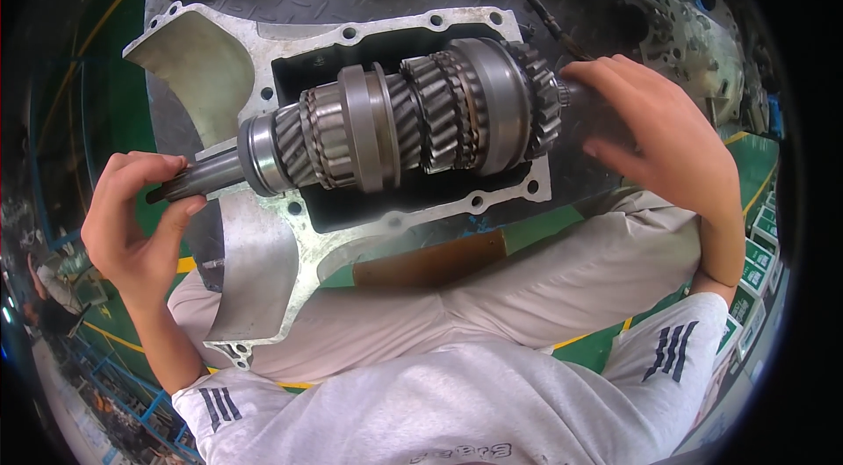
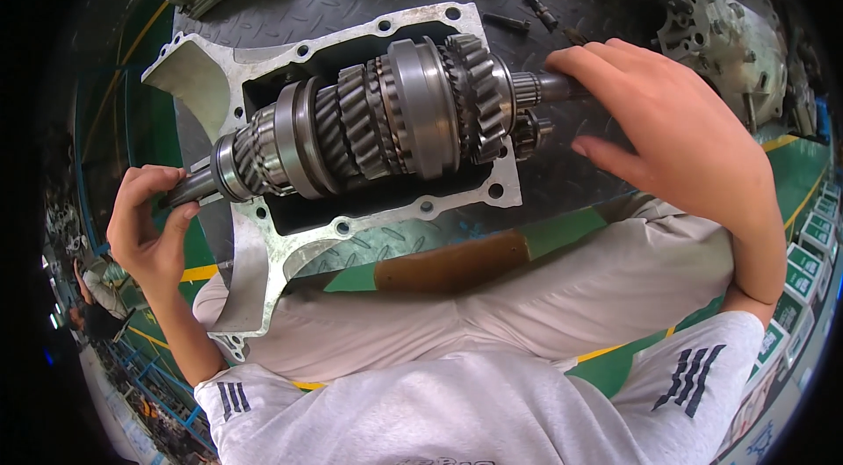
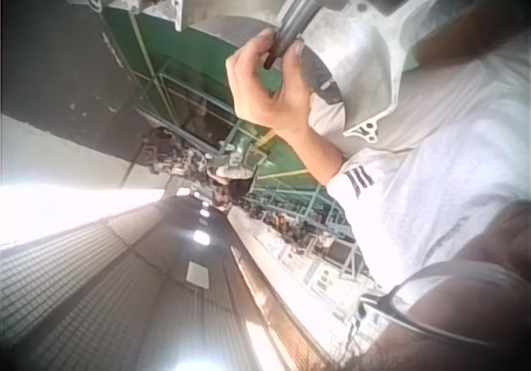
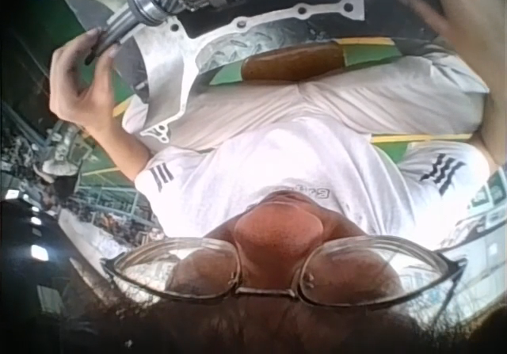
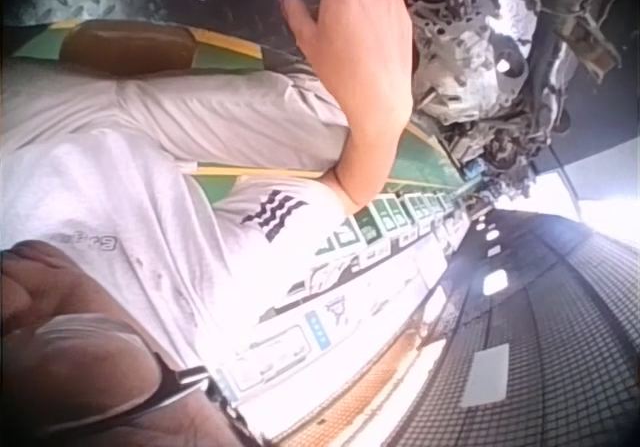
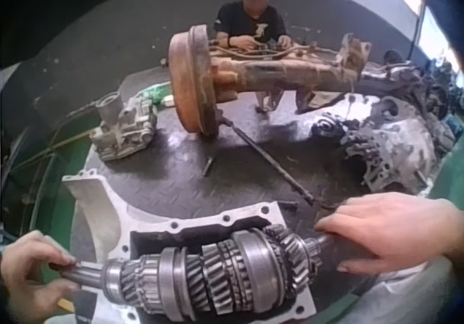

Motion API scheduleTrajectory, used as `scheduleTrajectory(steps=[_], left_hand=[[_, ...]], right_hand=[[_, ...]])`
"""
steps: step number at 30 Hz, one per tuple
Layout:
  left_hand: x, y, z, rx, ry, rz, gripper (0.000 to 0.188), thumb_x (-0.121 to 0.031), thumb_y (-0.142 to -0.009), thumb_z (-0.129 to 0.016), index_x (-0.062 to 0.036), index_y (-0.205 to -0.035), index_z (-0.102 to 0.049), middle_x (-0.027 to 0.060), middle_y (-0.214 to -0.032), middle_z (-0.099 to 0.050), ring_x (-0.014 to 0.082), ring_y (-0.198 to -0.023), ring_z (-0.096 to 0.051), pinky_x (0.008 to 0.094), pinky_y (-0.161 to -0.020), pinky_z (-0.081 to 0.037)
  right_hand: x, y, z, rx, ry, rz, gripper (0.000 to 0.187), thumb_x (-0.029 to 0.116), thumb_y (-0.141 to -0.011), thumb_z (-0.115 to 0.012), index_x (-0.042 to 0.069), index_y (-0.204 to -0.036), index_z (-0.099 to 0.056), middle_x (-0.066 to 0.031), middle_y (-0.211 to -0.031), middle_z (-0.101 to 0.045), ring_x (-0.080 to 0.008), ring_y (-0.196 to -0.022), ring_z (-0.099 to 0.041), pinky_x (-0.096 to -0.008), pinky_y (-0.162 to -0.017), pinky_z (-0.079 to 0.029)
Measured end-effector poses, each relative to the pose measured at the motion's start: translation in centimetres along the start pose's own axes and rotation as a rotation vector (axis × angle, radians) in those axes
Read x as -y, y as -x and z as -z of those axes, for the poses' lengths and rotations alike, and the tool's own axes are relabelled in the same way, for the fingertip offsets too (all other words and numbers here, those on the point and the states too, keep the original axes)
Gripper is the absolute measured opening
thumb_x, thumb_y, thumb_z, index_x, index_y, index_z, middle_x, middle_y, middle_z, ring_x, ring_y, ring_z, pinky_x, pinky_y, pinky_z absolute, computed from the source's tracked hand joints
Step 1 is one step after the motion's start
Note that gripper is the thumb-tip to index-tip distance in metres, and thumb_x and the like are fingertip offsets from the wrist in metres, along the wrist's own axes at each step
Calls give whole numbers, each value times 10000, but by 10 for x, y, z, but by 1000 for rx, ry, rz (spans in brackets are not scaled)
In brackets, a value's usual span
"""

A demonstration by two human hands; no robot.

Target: The person rotates gears and slides components along a shaft inside a transmission housing. They manipulate the assembly by hand while it sits on a workbench.

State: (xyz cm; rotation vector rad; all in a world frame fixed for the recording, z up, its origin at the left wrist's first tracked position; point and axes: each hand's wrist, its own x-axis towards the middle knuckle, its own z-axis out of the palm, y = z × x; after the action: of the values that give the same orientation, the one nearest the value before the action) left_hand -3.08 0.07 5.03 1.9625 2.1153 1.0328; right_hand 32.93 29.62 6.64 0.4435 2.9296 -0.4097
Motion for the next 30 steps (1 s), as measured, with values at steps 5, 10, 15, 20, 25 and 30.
scheduleTrajectory(steps=[5,10,15,20,25,30], left_hand=[[6,3,4,21,318,303,408,-97,-830,-889,54,-1107,-631,126,-917,-696,196,-834,-687,293,-723,-584],[6,-8,11,125,545,570,585,-316,-874,-895,16,-1230,-570,60,-928,-704,125,-759,-671,250,-691,-566],[-1,-9,6,114,386,537,554,-352,-952,-807,9,-1305,-579,105,-1044,-719,169,-964,-682,320,-912,-525],[-56,-42,-4,66,-198,4,622,-429,-898,-797,15,-1305,-644,175,-1352,-651,316,-1276,-582,437,-1104,-439],[-90,-85,-47,288,-304,-247,756,-404,-749,-879,10,-1332,-633,183,-1347,-656,406,-1281,-568,482,-1105,-439],[-95,-92,-62,379,-233,-128,650,-150,-665,-887,-8,-1249,-641,167,-1221,-674,383,-1188,-598,455,-1050,-468]], right_hand=[[-4,-2,-12,-71,40,1,587,76,-816,-795,51,-1353,-559,-172,-1218,-655,-395,-1132,-632,-468,-960,-520],[-11,-15,-8,114,-120,-89,490,58,-804,-794,43,-1249,-590,-201,-1005,-696,-430,-1024,-655,-493,-882,-535],[-2,-29,-19,-31,-45,-179,236,54,-821,-777,5,-1035,-688,-215,-806,-687,-434,-859,-673,-498,-775,-545],[-12,-36,-23,30,-104,-151,174,81,-821,-782,-3,-961,-722,-213,-767,-693,-428,-774,-675,-482,-720,-557],[-13,-32,-26,-36,-120,-144,176,86,-825,-784,1,-968,-728,-214,-779,-699,-427,-775,-679,-480,-718,-557],[-14,-32,-26,-27,-139,-148,178,89,-827,-786,3,-971,-729,-217,-787,-702,-428,-783,-682,-483,-723,-559]])
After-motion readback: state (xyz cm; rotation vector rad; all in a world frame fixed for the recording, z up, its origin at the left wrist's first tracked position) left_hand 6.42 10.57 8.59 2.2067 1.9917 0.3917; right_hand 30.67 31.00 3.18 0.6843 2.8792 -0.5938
